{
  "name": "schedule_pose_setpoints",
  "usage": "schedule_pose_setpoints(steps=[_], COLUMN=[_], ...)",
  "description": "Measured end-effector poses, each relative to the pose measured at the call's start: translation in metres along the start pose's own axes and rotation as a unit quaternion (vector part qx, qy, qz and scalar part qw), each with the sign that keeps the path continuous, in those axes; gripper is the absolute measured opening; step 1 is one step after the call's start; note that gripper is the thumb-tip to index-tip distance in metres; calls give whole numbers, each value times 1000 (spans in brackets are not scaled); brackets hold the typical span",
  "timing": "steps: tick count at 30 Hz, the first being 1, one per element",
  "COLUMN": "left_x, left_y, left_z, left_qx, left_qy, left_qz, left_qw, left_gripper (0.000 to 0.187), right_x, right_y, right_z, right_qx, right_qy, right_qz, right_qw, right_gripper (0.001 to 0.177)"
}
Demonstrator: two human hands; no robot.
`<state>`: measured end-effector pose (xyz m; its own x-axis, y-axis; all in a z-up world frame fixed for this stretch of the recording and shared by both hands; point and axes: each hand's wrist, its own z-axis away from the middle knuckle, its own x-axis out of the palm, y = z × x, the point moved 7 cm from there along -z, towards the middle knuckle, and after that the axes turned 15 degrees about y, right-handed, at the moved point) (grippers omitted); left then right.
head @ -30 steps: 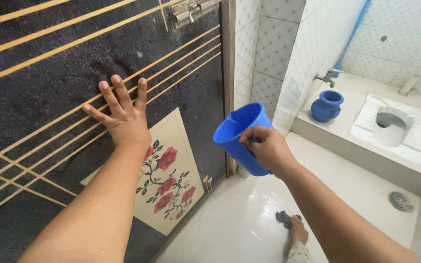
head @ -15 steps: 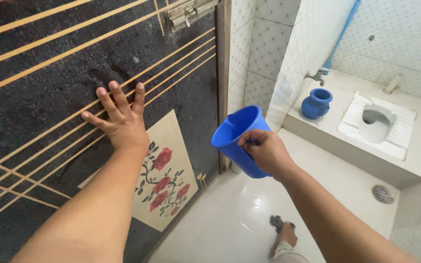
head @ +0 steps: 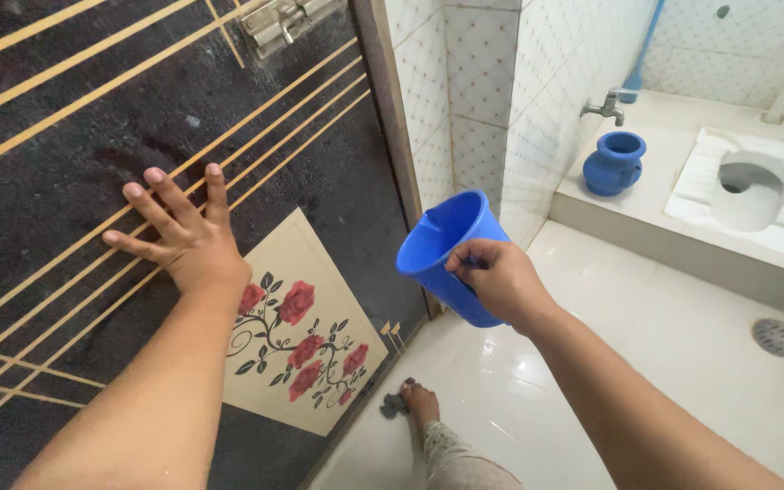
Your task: The person scoops water from a bucket into a blue mug and pours it onto the bathroom floor and walls. They then use a steel wool scrubber to wipe the tiled walls and floor, repeatedly refilling the mug and rinsing the scrubber.
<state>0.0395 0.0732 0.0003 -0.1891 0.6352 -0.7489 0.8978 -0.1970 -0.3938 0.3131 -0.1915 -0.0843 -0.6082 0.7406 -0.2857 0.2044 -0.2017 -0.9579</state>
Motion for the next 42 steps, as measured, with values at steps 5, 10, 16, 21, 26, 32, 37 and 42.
schedule_pose_setpoints(steps=[5, 10, 16, 21, 26, 32, 37, 42], left_x=[-3, 6, -20, -40, -13, 14, 40, 70], left_y=[10, 56, 209, 323, 372, 414, 440, 440], left_z=[-2, -11, -13, -47, -78, -81, -69, -57], left_qx=[-6, -24, 106, 57, -176, -253, -199, -173], left_qy=[-2, 13, -147, -216, -288, -312, -319, -322], left_qz=[-3, 105, 106, 278, 397, 356, 269, 211], left_qw=[1000, 994, 978, 934, 854, 843, 887, 907], left_gripper=[155, 157, 137, 135, 146, 131, 120, 113], right_x=[-23, -48, -99, -141, -171, -186, -195, -215], right_y=[8, 14, 26, 39, 60, 90, 104, 113], right_z=[-17, -39, -77, -126, -185, -256, -304, -325], right_qx=[18, 36, 46, 43, 73, 119, 119, 124], right_qy=[16, 23, 37, 72, 116, 104, 86, 102], right_qz=[33, 21, 63, 82, 95, 108, 75, 55], right_qw=[999, 999, 996, 993, 986, 981, 986, 986], right_gripper=[9, 11, 10, 8, 7, 9, 7, 8])
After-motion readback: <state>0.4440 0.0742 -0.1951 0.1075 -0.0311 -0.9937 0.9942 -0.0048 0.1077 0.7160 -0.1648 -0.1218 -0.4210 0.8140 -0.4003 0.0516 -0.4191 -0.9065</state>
